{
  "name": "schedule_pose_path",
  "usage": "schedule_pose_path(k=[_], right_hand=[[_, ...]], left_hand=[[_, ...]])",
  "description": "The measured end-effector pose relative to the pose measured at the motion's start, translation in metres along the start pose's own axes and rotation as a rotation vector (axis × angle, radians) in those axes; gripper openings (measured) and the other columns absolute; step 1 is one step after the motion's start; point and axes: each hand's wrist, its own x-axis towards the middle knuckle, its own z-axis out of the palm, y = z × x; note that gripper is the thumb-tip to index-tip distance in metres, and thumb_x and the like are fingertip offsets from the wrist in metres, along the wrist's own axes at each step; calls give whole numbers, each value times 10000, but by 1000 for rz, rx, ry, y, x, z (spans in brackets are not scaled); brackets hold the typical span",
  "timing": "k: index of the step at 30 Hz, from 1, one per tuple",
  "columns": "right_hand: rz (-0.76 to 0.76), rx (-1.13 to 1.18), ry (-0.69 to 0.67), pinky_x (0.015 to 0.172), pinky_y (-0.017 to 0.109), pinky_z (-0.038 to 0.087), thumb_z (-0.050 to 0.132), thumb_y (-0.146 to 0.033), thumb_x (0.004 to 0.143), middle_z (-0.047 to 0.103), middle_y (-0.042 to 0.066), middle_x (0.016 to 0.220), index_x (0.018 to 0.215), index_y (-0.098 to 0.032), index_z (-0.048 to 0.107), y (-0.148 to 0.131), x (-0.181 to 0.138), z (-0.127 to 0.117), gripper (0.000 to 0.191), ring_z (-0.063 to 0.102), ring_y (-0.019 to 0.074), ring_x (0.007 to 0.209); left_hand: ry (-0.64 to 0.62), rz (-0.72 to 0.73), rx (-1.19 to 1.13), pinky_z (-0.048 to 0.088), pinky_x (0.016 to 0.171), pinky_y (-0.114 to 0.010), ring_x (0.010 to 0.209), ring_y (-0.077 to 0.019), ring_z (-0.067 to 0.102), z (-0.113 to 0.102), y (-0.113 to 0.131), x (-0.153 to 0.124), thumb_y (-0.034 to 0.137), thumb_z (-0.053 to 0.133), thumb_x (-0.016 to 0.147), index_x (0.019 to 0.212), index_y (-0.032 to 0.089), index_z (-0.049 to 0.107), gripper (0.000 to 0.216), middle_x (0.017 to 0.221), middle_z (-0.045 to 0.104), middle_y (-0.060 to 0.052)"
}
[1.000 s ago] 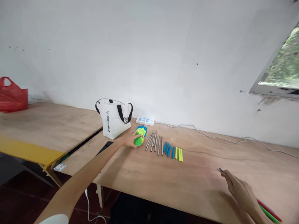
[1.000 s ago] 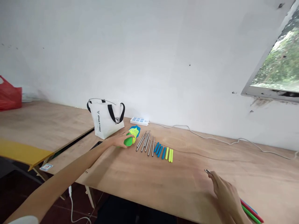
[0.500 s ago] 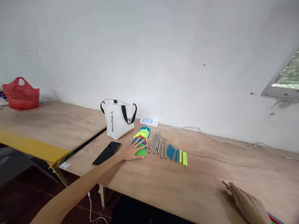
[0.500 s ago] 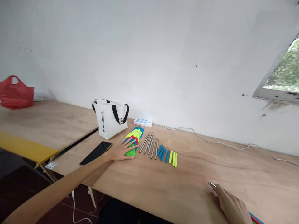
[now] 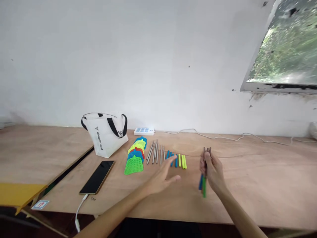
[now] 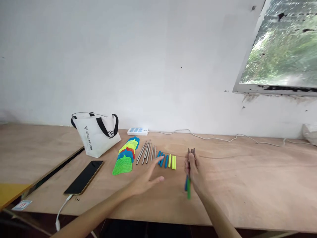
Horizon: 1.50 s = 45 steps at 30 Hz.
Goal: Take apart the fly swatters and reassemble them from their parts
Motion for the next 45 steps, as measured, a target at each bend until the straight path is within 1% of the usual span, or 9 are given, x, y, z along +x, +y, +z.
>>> schedule_pose_path(k=[5,10,14,18,22,26,34,40,45], right_hand=[[103,477,56,505,211,433,736,-606,813,498,-85,645,900,-249,542,-4,1,66,416,478,79,530],[303,433,-123,574,281,506,776,-584,777,657,-31,789,1045,-275,585,26,-6,70,452,642,164,697],[437,187,-332,544,295,506,668,-720,806,689,0,757,1171,-249,616,55,-30,74,598,672,208,731],[302,100,-426,1039,380,494,634,-652,883,684,59,1285,1350,-275,581,75,-57,72,603,581,218,1275],[251,63,-575,1233,446,291,660,-567,901,442,49,1584,1482,-307,480,78,-69,66,661,378,230,1478],[157,49,-544,1238,465,273,595,-561,942,467,40,1562,1456,-322,509,63,-64,73,573,396,240,1461],[70,9,-567,976,396,499,583,-569,943,733,61,1032,1185,-251,651,41,-64,90,406,659,262,1069],[44,1,-511,779,318,498,520,-563,979,685,20,870,1065,-243,631,51,-76,96,349,632,194,803],[86,-26,-602,682,313,475,585,-626,918,664,3,744,938,-242,636,59,-81,103,388,594,187,684]], left_hand=[[-150,-211,-678,581,860,-435,944,-281,735,60,7,14,732,607,848,1196,184,571,650,1093,733,-143],[-98,-445,-981,386,386,-214,368,-115,523,56,-5,2,722,663,808,990,194,513,579,631,641,16],[284,-405,-929,444,477,-236,498,-133,579,52,-10,-2,715,691,788,936,180,571,568,667,619,10],[556,-331,-680,524,781,-301,840,-203,656,53,-22,-10,687,662,836,904,176,631,516,848,671,-45],[454,-335,-544,412,1106,-402,1264,-274,562,49,-33,-32,632,590,920,1221,212,620,518,1262,659,-104],[252,-306,-481,260,1238,-452,1480,-271,361,42,-26,-47,583,538,966,1457,259,474,592,1545,471,-96],[61,-255,-326,307,1202,-515,1442,-343,398,19,-12,-57,470,716,870,1420,275,540,610,1460,538,-123],[133,-211,-393,240,1232,-503,1503,-305,290,-21,-19,-69,461,874,725,1567,298,210,1085,1586,338,-144],[179,-170,-699,525,964,-394,1114,-264,666,-24,6,-33,581,685,884,1236,208,576,524,1158,689,-119]])
